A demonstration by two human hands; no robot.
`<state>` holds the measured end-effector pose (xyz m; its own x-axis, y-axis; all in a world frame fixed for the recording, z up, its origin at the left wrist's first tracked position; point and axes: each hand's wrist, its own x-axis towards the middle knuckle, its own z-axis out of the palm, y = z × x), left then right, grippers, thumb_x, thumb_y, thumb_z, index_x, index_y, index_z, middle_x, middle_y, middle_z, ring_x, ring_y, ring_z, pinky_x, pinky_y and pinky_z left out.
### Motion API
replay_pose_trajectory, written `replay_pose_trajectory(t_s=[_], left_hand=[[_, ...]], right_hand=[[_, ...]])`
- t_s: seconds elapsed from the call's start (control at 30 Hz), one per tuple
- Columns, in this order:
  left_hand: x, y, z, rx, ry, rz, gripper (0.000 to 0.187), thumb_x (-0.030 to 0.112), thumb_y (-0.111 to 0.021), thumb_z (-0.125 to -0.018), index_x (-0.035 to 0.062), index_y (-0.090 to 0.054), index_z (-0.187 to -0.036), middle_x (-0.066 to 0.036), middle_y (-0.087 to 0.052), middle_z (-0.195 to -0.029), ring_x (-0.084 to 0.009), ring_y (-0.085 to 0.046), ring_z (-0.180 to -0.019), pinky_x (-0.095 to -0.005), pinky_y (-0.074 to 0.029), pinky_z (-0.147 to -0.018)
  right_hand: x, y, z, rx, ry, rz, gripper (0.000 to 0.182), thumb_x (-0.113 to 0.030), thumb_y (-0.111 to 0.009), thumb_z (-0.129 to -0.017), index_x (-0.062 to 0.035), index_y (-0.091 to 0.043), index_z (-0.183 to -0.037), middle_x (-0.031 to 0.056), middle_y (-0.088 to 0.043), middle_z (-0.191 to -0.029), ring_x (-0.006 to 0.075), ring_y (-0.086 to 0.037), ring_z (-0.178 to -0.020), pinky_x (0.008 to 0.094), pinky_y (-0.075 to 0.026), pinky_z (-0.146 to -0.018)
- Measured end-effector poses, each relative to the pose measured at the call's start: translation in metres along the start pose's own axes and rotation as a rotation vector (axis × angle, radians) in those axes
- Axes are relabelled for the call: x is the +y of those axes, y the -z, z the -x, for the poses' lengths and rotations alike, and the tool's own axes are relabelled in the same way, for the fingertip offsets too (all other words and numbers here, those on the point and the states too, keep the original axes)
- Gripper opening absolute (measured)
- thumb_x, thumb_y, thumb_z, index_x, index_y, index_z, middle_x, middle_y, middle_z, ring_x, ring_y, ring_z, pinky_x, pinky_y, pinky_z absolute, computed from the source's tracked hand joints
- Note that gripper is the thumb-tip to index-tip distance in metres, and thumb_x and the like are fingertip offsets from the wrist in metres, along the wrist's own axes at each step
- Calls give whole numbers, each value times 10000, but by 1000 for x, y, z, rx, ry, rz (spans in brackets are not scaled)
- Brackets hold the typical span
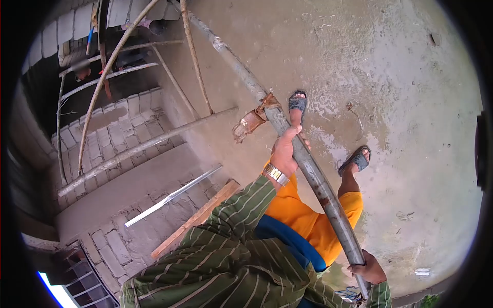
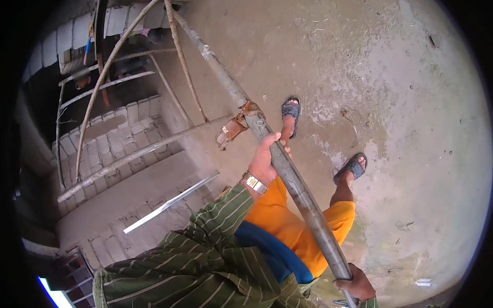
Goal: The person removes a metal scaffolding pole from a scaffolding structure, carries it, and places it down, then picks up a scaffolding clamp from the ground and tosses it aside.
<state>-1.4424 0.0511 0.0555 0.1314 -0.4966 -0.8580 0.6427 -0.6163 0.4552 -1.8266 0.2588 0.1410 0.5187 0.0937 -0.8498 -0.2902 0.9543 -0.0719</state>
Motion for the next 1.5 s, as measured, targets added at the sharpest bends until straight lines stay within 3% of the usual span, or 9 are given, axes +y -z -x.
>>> replay_pose_trajectory(t_s=[0.2, 0.43, 0.53, 0.77, 0.87, 1.0, 1.13, 1.23, 1.5], left_hand=[[-22, -16, -36, -575, 94, 497, 238, 255, -661, -829, 182, -512, -1000, 10, -520, -870, -162, -527, -818, -421, -476, -794], [24, -28, 19, 15, 36, 100, 267, 284, -706, -841, 145, -537, -994, 0, -518, -800, -179, -563, -676, -353, -512, -632], [14, -27, 45, 190, -122, -147, 243, 253, -707, -828, 117, -538, -938, -4, -509, -759, -168, -560, -609, -315, -500, -547], [1, -20, 40, -5, -68, -4, 234, 231, -683, -808, 87, -539, -924, -2, -526, -821, -173, -582, -707, -351, -514, -634], [1, -22, 27, -351, -38, 262, 239, 244, -639, -834, 137, -513, -1006, 24, -519, -856, -149, -546, -777, -371, -485, -743], [-10, -28, 10, -601, -40, 458, 276, 273, -615, -854, 202, -476, -1081, 44, -499, -869, -121, -511, -771, -342, -457, -768], [-8, -28, 56, -160, -33, 217, 305, 253, -678, -829, 148, -458, -1012, 5, -498, -831, -145, -548, -685, -343, -502, -634], [-12, -32, 77, 275, -102, -132, 315, 202, -707, -808, 105, -447, -957, -42, -495, -779, -184, -556, -548, -339, -495, -468], [-26, -33, 46, -448, 94, 375, 217, 146, -622, -837, 173, -515, -1025, -14, -513, -875, -204, -538, -845, -432, -481, -826]], right_hand=[[-9, -27, 8, 1019, 357, 729, 465, -159, -790, -595, -59, -536, -971, 200, -609, -766, 406, -612, -715, 463, -472, -639], [-13, -18, 28, 264, 111, 231, 442, -122, -853, -606, 5, -591, -940, 66, -649, -743, 161, -629, -665, 322, -504, -629], [4, -1, 16, -216, -45, -224, 359, -27, -783, -678, 26, -577, -967, 93, -651, -766, 190, -641, -656, 332, -523, -642], [8, -11, 34, 161, 41, 256, 388, -48, -777, -678, 20, -556, -990, 81, -638, -789, 168, -636, -735, 321, -507, -672], [-41, -26, 77, 395, 111, 548, 450, -318, -738, -773, -137, -569, -1148, 195, -663, -834, 345, -660, -745, 465, -489, -670], [-31, -48, 78, 806, 265, 712, 426, -319, -750, -741, -129, -577, -1080, 200, -636, -771, 396, -629, -716, 451, -490, -619], [-19, -30, 65, 137, 174, 190, 385, -44, -773, -678, 14, -558, -992, 85, -643, -817, 180, -637, -757, 321, -513, -695], [31, -3, 26, -388, -137, -95, 446, -49, -776, -672, -2, -545, -1051, 97, -643, -829, 192, -641, -728, 343, -535, -701], [4, -13, 88, 460, 170, 374, 399, -133, -798, -602, -2, -556, -892, 91, -613, -711, 160, -591, -647, 315, -495, -632]])
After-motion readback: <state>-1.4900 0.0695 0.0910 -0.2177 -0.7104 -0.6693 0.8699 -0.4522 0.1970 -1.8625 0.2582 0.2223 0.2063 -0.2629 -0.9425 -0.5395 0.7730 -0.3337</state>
